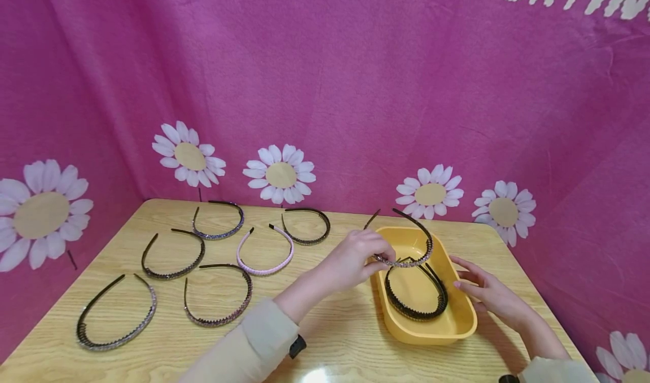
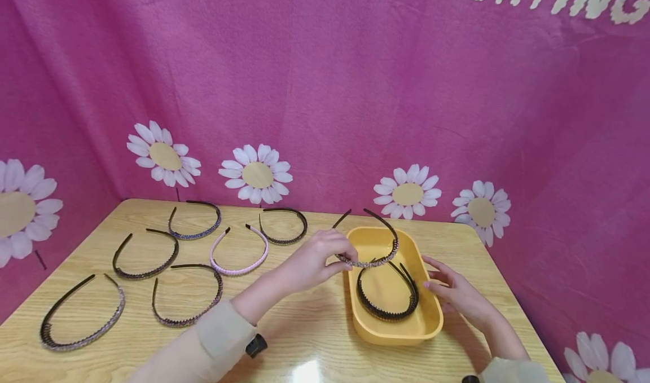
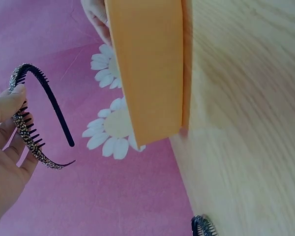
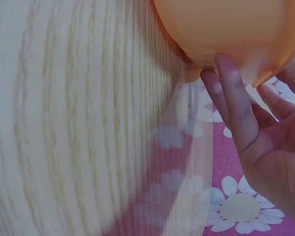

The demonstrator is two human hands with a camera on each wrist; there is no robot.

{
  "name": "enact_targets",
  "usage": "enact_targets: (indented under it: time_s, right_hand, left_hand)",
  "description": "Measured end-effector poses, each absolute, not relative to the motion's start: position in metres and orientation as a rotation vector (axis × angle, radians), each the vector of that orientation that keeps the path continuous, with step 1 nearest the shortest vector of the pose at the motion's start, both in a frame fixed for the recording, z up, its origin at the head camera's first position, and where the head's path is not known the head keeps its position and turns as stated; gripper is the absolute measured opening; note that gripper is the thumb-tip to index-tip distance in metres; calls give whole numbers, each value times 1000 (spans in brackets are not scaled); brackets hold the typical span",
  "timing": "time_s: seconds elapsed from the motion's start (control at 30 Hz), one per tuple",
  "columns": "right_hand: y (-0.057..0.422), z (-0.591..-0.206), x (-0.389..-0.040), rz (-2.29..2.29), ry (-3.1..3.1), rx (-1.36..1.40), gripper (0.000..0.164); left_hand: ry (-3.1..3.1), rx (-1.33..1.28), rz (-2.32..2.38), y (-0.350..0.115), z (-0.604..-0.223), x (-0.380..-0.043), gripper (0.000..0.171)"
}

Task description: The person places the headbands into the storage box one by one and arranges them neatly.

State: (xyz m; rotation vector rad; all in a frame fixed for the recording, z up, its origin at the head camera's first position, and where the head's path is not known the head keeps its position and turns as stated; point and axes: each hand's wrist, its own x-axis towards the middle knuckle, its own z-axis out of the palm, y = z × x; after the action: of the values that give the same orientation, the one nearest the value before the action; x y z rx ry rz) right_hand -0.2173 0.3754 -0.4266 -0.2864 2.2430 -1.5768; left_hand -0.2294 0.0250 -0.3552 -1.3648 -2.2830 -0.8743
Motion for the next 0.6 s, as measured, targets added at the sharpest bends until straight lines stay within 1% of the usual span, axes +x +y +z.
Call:
enact_targets:
  time_s: [0.33,0.6]
  right_hand:
    - [375,-426,-217,-1584,2236,-272,66]
    - [375,-427,-218,-1570,2257,-268,66]
  left_hand:
    - [-2408,-1364,-781,42,-367,-226,16]
    - [-2386,-1409,-717,55,-380,-230,13]
